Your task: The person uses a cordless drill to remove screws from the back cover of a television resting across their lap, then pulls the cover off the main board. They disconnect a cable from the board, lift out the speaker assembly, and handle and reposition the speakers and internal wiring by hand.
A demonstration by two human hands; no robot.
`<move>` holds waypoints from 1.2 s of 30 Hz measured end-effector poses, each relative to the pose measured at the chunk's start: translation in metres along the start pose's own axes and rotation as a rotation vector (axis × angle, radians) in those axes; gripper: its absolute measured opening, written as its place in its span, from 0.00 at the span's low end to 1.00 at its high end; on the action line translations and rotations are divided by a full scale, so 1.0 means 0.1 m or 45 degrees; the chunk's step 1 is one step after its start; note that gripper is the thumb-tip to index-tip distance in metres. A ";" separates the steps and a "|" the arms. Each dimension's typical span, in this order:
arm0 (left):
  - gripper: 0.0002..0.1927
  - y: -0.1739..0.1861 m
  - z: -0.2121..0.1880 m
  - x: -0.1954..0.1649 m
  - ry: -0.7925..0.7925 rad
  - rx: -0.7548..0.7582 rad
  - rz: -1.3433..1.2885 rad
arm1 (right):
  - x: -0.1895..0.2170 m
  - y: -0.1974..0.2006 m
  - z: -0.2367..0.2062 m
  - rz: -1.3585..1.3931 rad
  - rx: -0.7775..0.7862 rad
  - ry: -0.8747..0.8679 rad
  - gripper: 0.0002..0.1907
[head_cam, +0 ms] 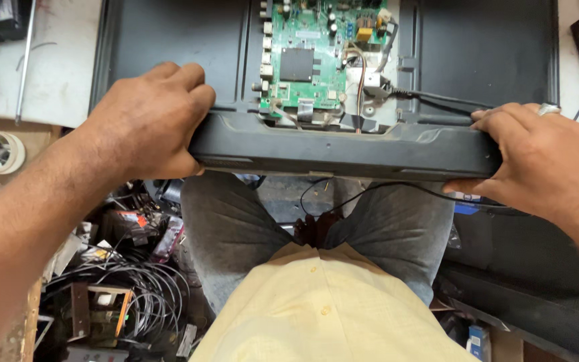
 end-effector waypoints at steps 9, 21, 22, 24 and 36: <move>0.35 -0.06 -0.01 -0.05 0.058 -0.124 -0.028 | 0.01 0.01 -0.03 -0.009 -0.044 0.006 0.42; 0.36 -0.19 0.16 0.04 0.104 0.189 0.061 | -0.10 -0.08 0.08 0.035 -0.050 0.085 0.44; 0.35 -0.21 0.17 0.03 0.106 0.233 0.068 | -0.11 -0.11 0.09 0.034 -0.029 0.080 0.45; 0.34 -0.22 0.21 0.01 0.101 0.306 0.098 | -0.09 -0.10 0.11 0.048 -0.070 0.125 0.46; 0.31 -0.33 0.29 -0.05 0.089 0.500 0.272 | -0.10 -0.22 0.11 0.218 -0.182 0.313 0.42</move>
Point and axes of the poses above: each hand's wrist, its own z-axis towards the middle knuckle, its own y-axis out of the back of the hand, x = y × z, the point moved 10 cm from there along z, towards the middle knuckle, and after that the axes turned 3 degrees about -z, right-handed, at the moved point
